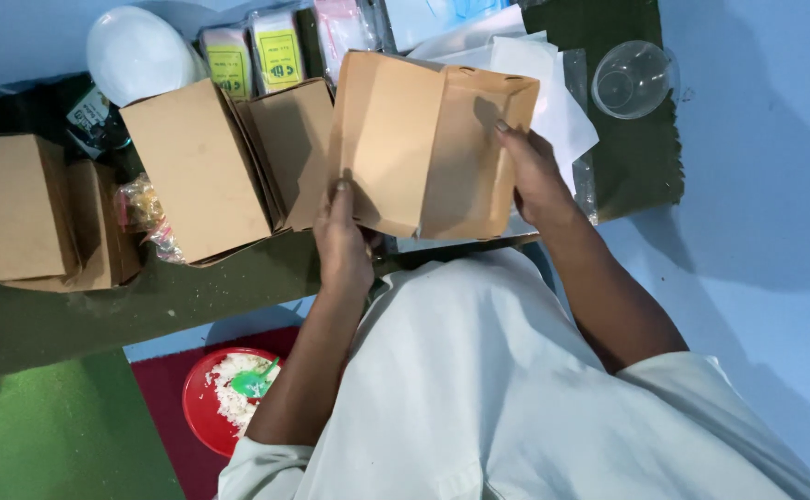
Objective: The person wraps a white food item in paper, folds the paper around it, and places the wrapped item into an open cardboard takeout box. They add a small packet into the box, close the box lid, and set the closed box aside with the other packed boxes.
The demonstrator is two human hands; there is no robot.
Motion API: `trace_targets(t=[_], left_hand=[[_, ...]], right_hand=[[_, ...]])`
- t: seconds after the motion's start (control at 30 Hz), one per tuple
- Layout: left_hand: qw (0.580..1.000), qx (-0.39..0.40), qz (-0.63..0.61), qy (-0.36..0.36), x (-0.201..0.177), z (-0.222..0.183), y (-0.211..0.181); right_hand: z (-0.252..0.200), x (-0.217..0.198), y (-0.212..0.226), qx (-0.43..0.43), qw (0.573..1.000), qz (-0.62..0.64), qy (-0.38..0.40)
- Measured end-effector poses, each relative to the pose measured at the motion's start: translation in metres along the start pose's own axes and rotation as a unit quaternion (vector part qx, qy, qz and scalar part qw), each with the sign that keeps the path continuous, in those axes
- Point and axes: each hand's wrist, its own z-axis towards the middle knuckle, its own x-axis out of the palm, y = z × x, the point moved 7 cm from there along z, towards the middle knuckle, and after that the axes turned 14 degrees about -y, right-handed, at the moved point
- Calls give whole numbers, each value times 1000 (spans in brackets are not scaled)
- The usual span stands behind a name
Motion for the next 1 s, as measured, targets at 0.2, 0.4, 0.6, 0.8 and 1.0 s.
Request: trace_targets(t=[0.2,0.4,0.6,0.8,1.0], left_hand=[[994,-5,104,14,0,29,54],[991,-20,134,5,-4,-1,32],[987,25,160,2,-21,-21,-4],[992,35,123,12,-23,-38,-11],[993,-7,115,-10,-25,-35,-8]], right_hand=[[68,-11,-55,-115,977,-176,18],[98,-10,-60,-202,911,-357,34],[117,-19,-73,-298,817,-494,10],[96,-25,-49,-373,755,-537,-49],[110,-48,14,-549,648,-517,-102]])
